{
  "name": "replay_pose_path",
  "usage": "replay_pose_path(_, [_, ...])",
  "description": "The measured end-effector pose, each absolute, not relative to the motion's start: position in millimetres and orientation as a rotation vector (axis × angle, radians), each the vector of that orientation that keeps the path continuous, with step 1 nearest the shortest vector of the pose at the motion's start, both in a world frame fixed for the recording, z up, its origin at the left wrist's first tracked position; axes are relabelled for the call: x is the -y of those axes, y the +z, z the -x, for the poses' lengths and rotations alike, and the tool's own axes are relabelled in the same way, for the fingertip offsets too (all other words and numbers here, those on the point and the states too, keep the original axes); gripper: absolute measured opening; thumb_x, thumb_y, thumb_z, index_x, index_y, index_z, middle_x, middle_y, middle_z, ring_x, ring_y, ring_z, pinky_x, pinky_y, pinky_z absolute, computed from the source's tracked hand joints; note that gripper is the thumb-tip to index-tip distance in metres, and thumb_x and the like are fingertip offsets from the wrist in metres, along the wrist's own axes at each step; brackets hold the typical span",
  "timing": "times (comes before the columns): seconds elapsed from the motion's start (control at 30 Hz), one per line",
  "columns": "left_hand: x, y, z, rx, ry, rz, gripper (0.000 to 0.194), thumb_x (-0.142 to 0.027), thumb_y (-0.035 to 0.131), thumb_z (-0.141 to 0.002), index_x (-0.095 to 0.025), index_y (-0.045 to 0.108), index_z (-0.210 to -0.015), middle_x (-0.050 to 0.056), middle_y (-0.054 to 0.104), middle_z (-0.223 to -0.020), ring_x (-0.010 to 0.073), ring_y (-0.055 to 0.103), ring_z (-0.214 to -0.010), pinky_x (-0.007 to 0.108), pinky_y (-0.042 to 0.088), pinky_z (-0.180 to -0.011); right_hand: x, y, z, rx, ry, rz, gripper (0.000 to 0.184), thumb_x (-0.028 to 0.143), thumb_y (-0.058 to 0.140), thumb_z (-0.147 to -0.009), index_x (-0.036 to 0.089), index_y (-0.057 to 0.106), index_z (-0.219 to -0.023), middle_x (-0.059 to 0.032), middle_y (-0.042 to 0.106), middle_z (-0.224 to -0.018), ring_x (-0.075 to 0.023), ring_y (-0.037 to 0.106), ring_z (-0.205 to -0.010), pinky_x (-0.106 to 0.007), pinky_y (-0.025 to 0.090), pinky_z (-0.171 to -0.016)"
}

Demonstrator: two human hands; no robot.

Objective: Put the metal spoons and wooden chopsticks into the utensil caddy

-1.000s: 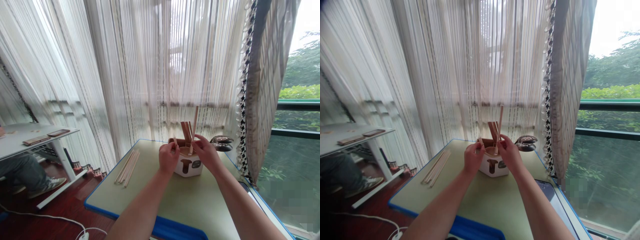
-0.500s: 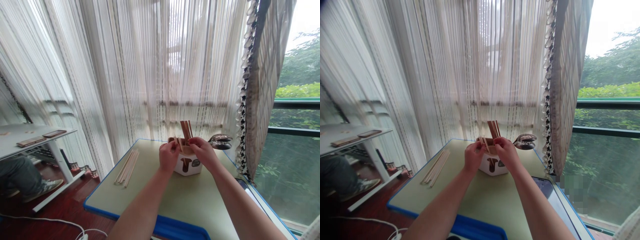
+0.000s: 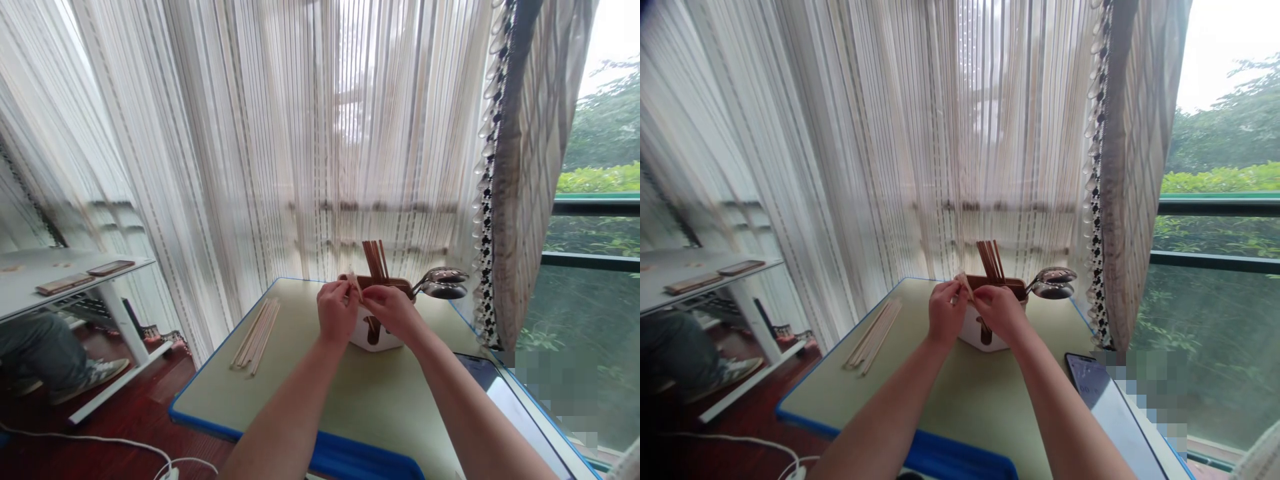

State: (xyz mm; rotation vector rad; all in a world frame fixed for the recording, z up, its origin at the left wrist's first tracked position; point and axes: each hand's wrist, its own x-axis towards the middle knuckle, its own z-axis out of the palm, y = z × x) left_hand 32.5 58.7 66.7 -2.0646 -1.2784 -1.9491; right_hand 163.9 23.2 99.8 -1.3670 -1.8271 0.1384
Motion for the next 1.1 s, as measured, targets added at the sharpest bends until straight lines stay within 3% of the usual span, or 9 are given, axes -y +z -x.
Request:
replay_pose_path(0.4, [-54,69,-33,1.243,-1.961,2.140,0.017,-0.021,0.050,-0.081,-0.017,0.067,-0.080,0.005,0.069,-0.084,0.0184,0.060,-0.082,0.032,0.044,-0.082,-28,80,-157,1.716,-0.151,1.386,0.016,0.028,0.057,-0.080,0.022,0.071,-0.085,-0.0036,0.071,-0.077,-0.0216,0.058,-0.081,-0.033,0.046,-0.075])
replay_pose_path(0.67, [-54,67,-36,1.261,-1.889,2.100,0.017,-0.023,0.051,-0.081,-0.017,0.066,-0.075,0.005,0.068,-0.073,0.0194,0.060,-0.073,0.035,0.045,-0.080,-25,67,-152,1.715,-0.286,1.277,0.021,0.027,0.051,-0.085,0.021,0.071,-0.086,-0.0045,0.071,-0.081,-0.0199,0.056,-0.080,-0.032,0.046,-0.076])
replay_pose_path(0.97, [-59,62,-32,1.168,-1.982,1.931,0.018,-0.020,0.054,-0.077,-0.015,0.065,-0.091,0.008,0.069,-0.090,0.0224,0.058,-0.093,0.042,0.041,-0.094,-32,56,-151,1.639,-0.381,1.273,0.021,0.030,0.053,-0.084,0.019,0.071,-0.084,-0.0049,0.072,-0.080,-0.0226,0.054,-0.092,-0.034,0.046,-0.085])
replay_pose_path(1.1, [-61,69,-10,1.226,-2.043,1.819,0.031,-0.011,0.046,-0.076,-0.015,0.059,-0.104,0.009,0.064,-0.105,0.0194,0.057,-0.095,0.036,0.045,-0.089,-25,56,-144,1.561,-0.464,1.193,0.025,0.029,0.053,-0.084,0.016,0.067,-0.099,-0.0087,0.070,-0.095,-0.0235,0.052,-0.102,-0.036,0.043,-0.092])
